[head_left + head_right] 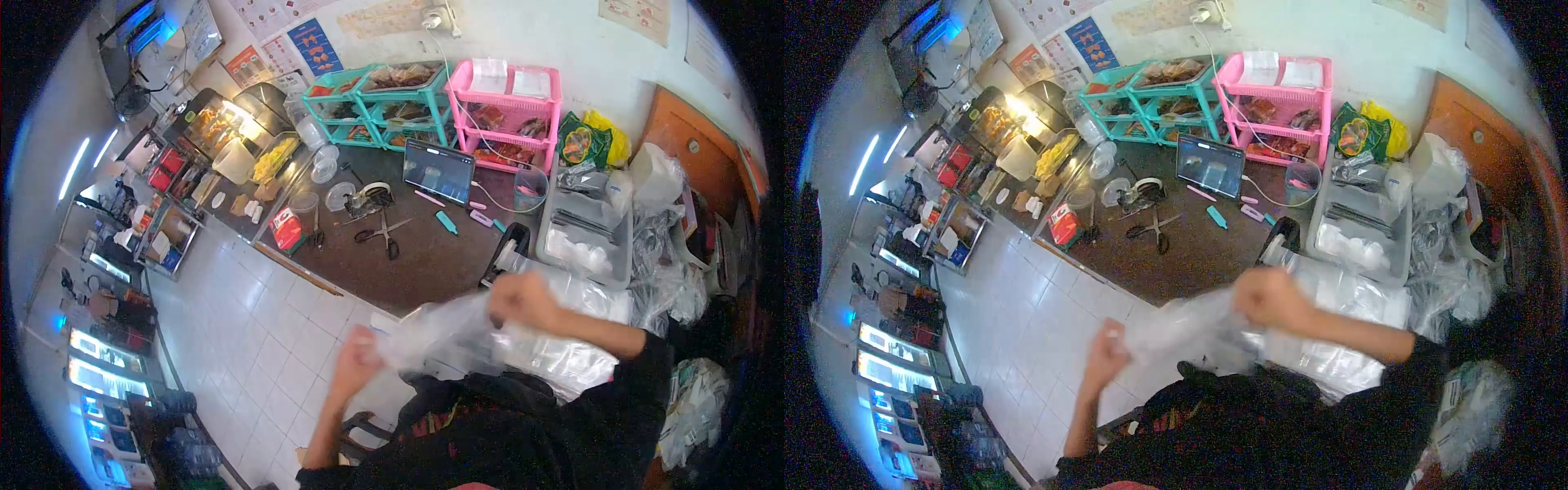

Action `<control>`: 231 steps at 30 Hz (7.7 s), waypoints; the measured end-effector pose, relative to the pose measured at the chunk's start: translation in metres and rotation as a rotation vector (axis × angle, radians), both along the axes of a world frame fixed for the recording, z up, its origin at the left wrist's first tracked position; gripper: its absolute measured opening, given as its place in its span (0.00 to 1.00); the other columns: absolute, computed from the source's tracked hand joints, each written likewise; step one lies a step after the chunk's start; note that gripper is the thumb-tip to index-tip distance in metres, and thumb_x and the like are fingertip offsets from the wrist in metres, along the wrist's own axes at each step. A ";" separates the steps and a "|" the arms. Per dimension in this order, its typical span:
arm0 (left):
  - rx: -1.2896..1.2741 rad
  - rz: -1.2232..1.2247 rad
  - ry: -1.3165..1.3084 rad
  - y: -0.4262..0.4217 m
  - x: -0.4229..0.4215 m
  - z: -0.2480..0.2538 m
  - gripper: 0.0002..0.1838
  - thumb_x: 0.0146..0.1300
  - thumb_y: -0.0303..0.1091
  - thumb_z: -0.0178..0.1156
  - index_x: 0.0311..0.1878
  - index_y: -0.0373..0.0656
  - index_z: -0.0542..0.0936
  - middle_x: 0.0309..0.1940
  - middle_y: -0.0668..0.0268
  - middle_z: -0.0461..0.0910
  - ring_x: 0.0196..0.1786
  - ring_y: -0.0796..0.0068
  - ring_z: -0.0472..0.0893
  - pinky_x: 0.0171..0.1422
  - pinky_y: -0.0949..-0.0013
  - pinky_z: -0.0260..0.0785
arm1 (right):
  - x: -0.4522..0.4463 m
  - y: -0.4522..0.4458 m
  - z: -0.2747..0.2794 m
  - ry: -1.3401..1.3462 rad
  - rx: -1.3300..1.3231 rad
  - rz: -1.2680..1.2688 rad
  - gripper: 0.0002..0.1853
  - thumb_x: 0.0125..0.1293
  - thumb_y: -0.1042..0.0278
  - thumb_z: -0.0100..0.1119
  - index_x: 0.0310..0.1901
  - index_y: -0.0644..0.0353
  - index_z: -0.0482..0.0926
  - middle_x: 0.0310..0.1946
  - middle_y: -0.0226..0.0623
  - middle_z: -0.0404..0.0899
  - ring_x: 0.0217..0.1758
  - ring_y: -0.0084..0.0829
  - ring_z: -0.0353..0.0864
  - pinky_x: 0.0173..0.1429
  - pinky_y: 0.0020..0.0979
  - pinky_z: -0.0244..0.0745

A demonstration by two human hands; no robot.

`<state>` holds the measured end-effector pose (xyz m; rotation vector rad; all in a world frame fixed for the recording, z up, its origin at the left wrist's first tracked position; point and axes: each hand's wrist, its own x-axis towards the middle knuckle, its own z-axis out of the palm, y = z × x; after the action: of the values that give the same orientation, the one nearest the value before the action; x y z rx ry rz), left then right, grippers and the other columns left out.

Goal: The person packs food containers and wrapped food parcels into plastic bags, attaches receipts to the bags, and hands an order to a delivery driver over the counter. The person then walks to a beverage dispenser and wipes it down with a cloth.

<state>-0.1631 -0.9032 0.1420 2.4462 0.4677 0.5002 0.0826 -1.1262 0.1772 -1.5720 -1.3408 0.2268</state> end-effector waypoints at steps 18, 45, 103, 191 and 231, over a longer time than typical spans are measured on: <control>-0.462 -0.024 0.051 -0.024 0.071 -0.080 0.10 0.49 0.24 0.62 0.36 0.37 0.75 0.32 0.64 0.79 0.34 0.73 0.78 0.34 0.73 0.70 | 0.134 -0.104 -0.120 -0.179 -0.583 -0.432 0.24 0.50 0.57 0.64 0.48 0.60 0.74 0.54 0.45 0.69 0.59 0.40 0.66 0.61 0.35 0.60; -1.206 0.212 -0.516 0.086 0.097 -0.054 0.19 0.61 0.36 0.56 0.55 0.46 0.69 0.28 0.78 0.69 0.29 0.89 0.67 0.32 0.82 0.58 | 0.008 0.159 -0.082 -0.264 -0.710 0.631 0.12 0.60 0.63 0.53 0.32 0.66 0.75 0.26 0.36 0.78 0.29 0.30 0.77 0.34 0.28 0.70; -0.675 -0.105 -0.224 0.289 0.141 0.036 0.12 0.67 0.39 0.46 0.42 0.41 0.73 0.28 0.66 0.77 0.27 0.82 0.75 0.31 0.77 0.65 | 0.013 0.241 0.091 -0.269 -0.829 0.277 0.12 0.59 0.61 0.55 0.33 0.63 0.72 0.25 0.43 0.70 0.37 0.45 0.72 0.47 0.37 0.68; -0.923 -0.526 0.002 0.161 0.213 -0.178 0.51 0.46 0.22 0.61 0.69 0.46 0.40 0.58 0.54 0.65 0.61 0.63 0.66 0.65 0.67 0.55 | 0.030 0.229 -0.254 -0.132 -0.400 -0.385 0.42 0.43 0.48 0.63 0.63 0.49 0.60 0.67 0.47 0.45 0.71 0.50 0.34 0.70 0.51 0.28; -0.194 -0.597 0.201 0.164 0.183 -0.208 0.18 0.46 0.28 0.53 0.45 0.40 0.76 0.47 0.51 0.72 0.55 0.50 0.68 0.60 0.49 0.55 | 0.010 0.196 -0.203 0.398 -0.225 -0.539 0.14 0.49 0.77 0.60 0.40 0.63 0.74 0.30 0.41 0.74 0.34 0.36 0.77 0.39 0.33 0.73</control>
<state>0.0201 -0.7389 -0.0663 2.3013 -0.1414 -0.0416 0.0924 -0.9306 -0.0254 -1.8945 -0.5725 0.3394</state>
